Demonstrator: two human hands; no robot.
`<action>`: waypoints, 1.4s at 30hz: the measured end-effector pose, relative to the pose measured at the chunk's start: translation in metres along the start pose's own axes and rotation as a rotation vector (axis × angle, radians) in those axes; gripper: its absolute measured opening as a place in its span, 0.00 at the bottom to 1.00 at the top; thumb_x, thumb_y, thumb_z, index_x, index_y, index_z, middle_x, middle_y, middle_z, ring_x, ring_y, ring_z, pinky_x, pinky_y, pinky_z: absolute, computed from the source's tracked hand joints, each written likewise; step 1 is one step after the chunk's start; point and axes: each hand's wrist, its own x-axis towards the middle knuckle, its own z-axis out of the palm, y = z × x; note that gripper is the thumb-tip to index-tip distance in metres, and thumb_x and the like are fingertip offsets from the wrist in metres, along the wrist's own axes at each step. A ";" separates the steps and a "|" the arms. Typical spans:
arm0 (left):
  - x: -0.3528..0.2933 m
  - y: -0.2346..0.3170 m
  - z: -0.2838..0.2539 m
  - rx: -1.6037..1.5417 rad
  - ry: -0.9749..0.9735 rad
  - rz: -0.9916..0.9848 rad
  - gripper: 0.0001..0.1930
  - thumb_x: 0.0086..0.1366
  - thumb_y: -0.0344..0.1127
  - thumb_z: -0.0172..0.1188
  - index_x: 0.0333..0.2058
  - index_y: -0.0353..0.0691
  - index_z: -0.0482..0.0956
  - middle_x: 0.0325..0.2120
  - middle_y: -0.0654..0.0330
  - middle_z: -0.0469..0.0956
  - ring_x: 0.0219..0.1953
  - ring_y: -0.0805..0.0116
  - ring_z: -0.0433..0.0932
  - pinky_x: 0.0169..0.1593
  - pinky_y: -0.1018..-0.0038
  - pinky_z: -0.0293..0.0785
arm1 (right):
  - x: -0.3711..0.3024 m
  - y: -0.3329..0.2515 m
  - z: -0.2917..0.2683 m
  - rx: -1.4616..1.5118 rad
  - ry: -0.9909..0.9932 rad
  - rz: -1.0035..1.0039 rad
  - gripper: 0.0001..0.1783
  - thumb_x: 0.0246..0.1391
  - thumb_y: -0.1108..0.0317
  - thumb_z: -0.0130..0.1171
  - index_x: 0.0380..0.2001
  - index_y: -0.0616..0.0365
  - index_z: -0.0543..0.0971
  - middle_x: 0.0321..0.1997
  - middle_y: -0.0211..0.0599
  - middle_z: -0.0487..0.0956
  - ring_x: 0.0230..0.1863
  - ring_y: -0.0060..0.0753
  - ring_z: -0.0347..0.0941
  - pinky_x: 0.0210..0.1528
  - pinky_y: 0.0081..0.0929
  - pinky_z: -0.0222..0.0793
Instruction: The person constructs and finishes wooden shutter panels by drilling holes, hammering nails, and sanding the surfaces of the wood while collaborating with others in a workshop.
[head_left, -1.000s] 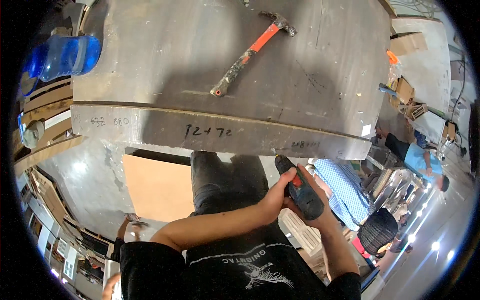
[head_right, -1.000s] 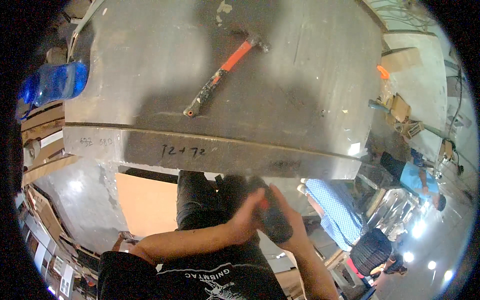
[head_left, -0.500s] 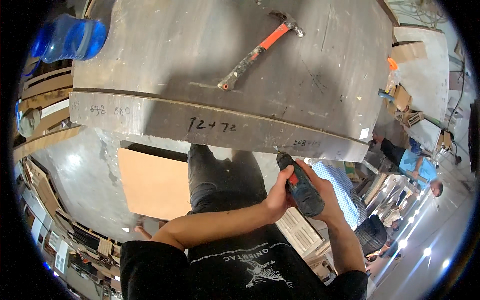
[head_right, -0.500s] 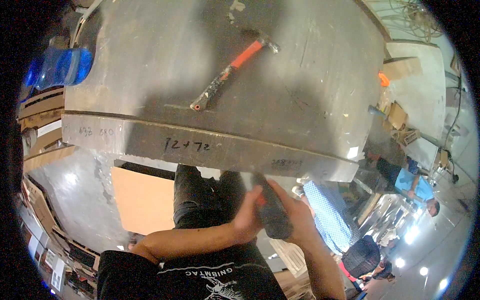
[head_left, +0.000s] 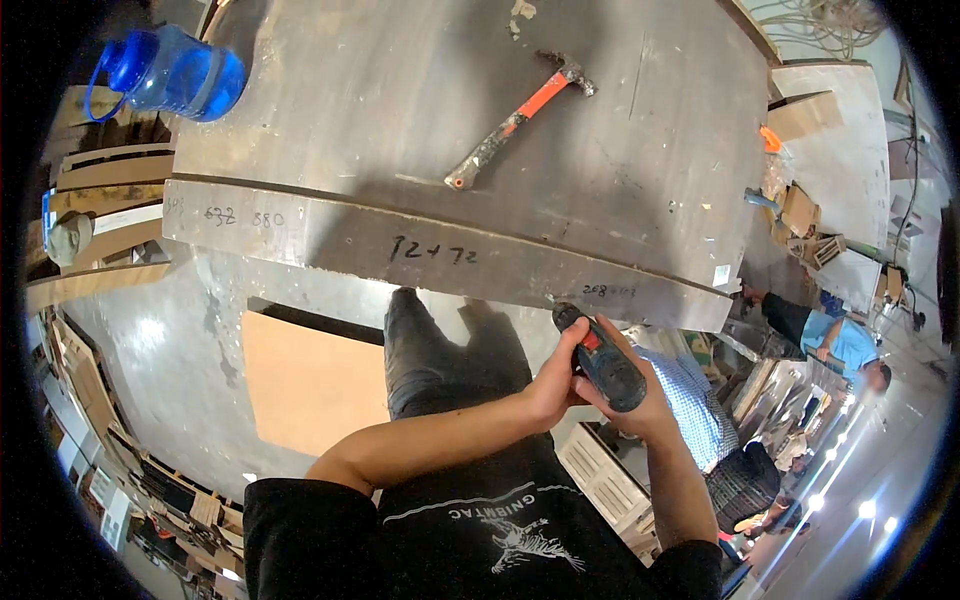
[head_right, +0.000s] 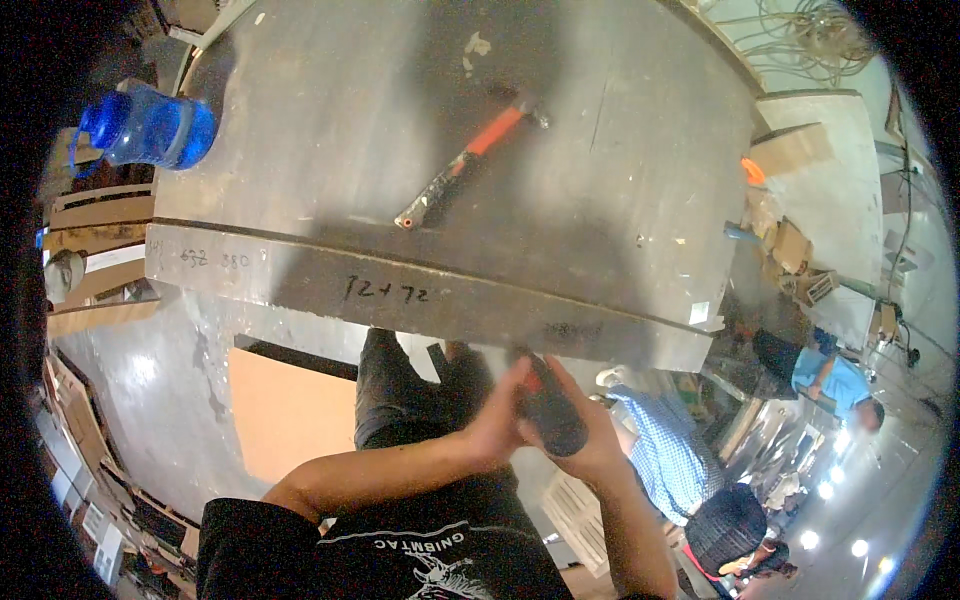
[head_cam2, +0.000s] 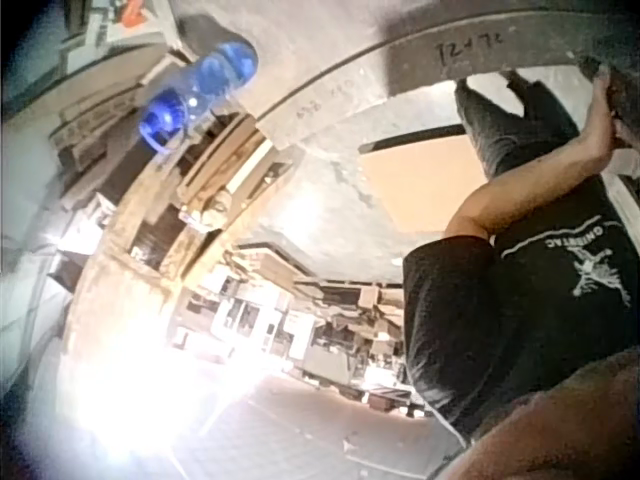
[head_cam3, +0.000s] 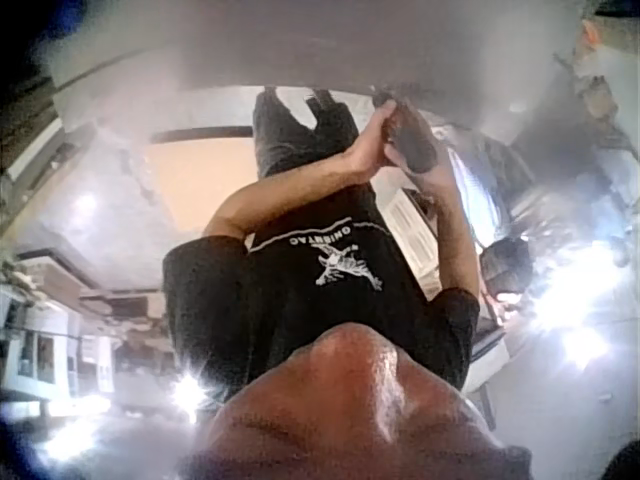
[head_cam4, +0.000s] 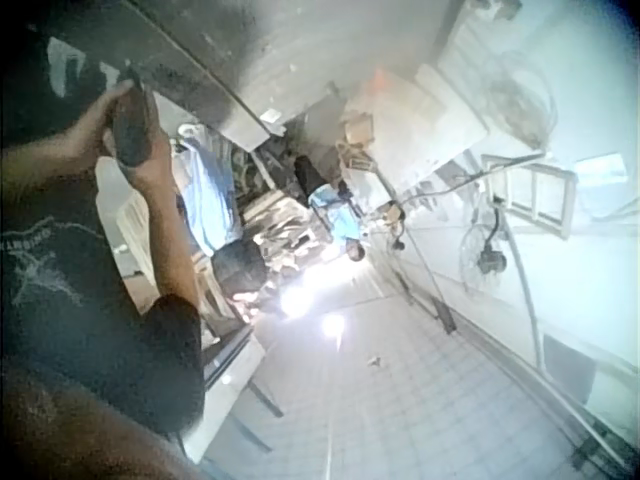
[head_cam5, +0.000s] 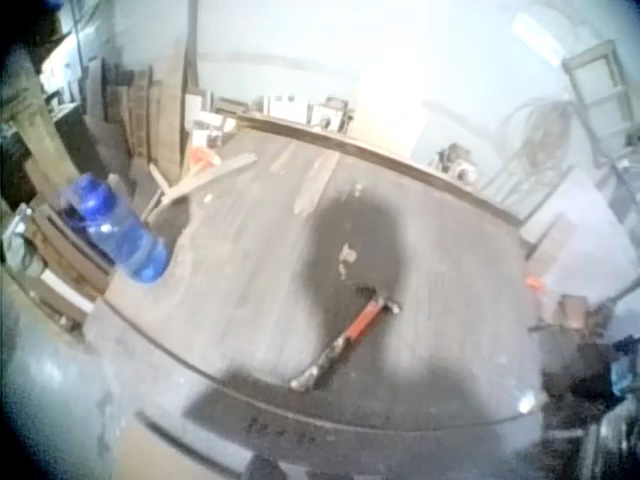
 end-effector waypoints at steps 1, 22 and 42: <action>-0.002 0.001 0.001 -0.016 -0.029 0.008 0.40 0.61 0.76 0.42 0.52 0.44 0.74 0.45 0.57 0.78 0.49 0.63 0.78 0.55 0.64 0.71 | 0.001 -0.002 0.001 0.013 0.012 -0.052 0.54 0.44 0.50 0.73 0.70 0.50 0.57 0.50 0.46 0.82 0.50 0.40 0.80 0.52 0.31 0.73; 0.000 -0.007 0.005 -0.150 -0.056 0.014 0.40 0.60 0.77 0.43 0.55 0.48 0.70 0.51 0.61 0.75 0.52 0.65 0.75 0.57 0.59 0.68 | 0.004 -0.029 -0.024 -0.032 -0.109 -0.136 0.46 0.43 0.61 0.75 0.65 0.55 0.67 0.48 0.42 0.81 0.49 0.25 0.75 0.53 0.27 0.68; 0.008 0.084 -0.066 2.797 0.023 0.964 0.26 0.62 0.43 0.58 0.59 0.48 0.70 0.67 0.61 0.58 0.66 0.53 0.56 0.66 0.49 0.55 | -0.084 0.093 0.096 1.104 0.445 0.115 0.19 0.60 0.60 0.61 0.50 0.58 0.75 0.38 0.35 0.81 0.25 0.28 0.75 0.28 0.26 0.71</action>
